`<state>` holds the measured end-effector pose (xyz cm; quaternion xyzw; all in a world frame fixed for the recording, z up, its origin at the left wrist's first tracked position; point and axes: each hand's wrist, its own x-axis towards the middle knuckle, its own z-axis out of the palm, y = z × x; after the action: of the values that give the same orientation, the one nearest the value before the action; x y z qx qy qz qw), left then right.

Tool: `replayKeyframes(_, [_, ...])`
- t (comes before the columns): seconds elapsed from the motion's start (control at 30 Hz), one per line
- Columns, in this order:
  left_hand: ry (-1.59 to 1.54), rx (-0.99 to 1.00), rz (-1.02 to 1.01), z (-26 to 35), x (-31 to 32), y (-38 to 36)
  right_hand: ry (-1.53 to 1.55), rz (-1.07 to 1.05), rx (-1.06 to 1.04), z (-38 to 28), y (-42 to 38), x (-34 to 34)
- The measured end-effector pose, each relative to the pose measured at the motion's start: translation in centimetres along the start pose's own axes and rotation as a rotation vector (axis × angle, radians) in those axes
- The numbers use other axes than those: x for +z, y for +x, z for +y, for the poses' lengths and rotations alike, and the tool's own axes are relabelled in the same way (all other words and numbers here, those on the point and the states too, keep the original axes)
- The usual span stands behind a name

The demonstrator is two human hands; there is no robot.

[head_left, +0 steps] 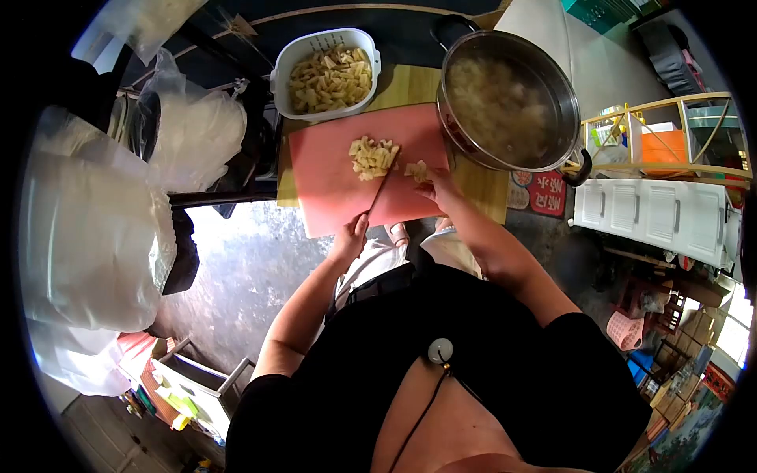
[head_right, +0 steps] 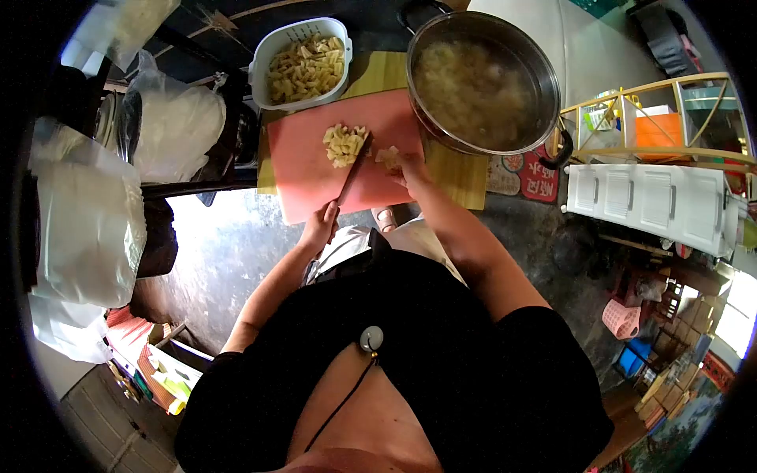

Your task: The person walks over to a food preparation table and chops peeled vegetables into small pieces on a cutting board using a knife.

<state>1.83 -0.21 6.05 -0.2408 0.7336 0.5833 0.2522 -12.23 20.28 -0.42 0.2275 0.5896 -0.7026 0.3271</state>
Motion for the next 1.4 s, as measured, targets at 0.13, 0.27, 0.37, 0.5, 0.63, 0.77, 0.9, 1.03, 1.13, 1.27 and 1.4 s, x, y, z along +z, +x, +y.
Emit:
replayKeyframes(0.13, [-0.146,0.008,-0.108,0.7,-1.1,-1.0,0.002,-0.016,-0.072,1.3,2.2,-1.7])
replayKeyframes(0.27, [-0.017,-0.013,-0.121,0.2,0.2,-0.5,0.123,-0.052,-0.015,2.7,3.8,-2.4])
replayKeyframes(0.37, [-0.168,-0.057,-0.102,-1.2,0.0,0.0,0.253,0.031,0.042,0.5,0.9,-0.1])
replayKeyframes(0.5, [-0.051,0.056,-0.061,-1.0,-0.4,-0.3,0.024,0.151,-0.174,0.3,0.7,-0.8])
replayKeyframes(0.63, [-0.182,-0.099,-0.269,0.4,-0.9,0.7,-0.247,0.334,-0.41,0.7,0.9,-1.4])
replayKeyframes(0.77, [-0.268,-0.161,-0.147,-1.4,-2.0,1.6,-0.625,0.289,-0.665,4.2,4.5,-2.5])
replayKeyframes(0.9, [0.008,-0.002,-0.023,0.1,-2.1,0.3,-0.904,0.271,-0.715,0.6,0.4,1.0])
replayKeyframes(1.03, [0.078,0.127,0.036,2.9,-0.7,-0.9,-0.912,0.31,-0.614,-1.0,-1.2,2.4])
replayKeyframes(1.13, [0.106,-0.132,-0.084,2.0,0.1,1.1,-0.979,0.307,-0.609,-0.1,-0.6,2.0])
replayKeyframes(1.27, [0.236,0.141,0.071,-0.7,0.9,2.0,-0.709,0.316,-0.53,0.7,0.3,2.2])
replayKeyframes(1.4, [-0.367,-0.146,-0.076,-0.5,-0.4,1.9,-0.168,0.186,-0.4,2.8,3.1,0.8])
